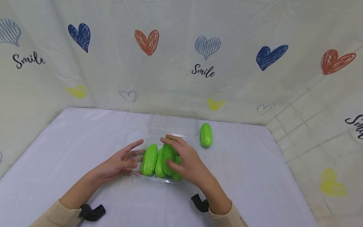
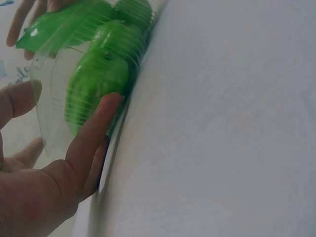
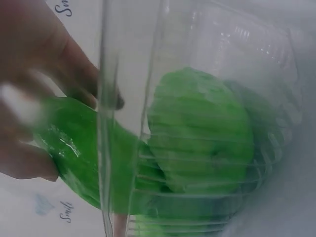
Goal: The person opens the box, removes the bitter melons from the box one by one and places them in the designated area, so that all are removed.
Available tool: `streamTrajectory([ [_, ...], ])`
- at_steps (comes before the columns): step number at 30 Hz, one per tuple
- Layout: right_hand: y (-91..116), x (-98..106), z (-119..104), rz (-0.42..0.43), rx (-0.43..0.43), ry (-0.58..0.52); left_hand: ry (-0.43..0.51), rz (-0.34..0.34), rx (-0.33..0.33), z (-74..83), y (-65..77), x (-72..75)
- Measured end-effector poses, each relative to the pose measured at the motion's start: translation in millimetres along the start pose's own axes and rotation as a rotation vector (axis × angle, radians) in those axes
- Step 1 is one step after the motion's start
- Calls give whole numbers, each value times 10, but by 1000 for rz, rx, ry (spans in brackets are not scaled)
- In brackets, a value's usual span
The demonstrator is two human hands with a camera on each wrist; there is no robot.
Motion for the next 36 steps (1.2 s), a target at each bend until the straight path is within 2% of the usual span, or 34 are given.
streamTrajectory([
  [5, -1, -45, -11, -25, 13, 68, 2, -3, -3, -5, 1, -6],
  [13, -2, -107, 8, -83, -13, 23, 7, 7, 2, -13, -3, 0],
  [25, 14, -183, 34, -181, -56, 93, 14, -2, -7, -34, -7, 1],
  [32, 32, -140, 70, -161, -73, 106, 19, -2, -7, -37, -5, -5],
  [36, 50, -57, 107, -136, -102, 65, 20, -2, -7, -37, -9, -6],
])
Point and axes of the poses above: each hand's wrist, its own y-axis away from the middle knuckle, its own x-axis out of the back of the hand, z = x × y, the point moved 8 cm from there along -y, towards the middle knuckle, and after that the axes turned 7 degrees about -z, right-handed, at the moved point
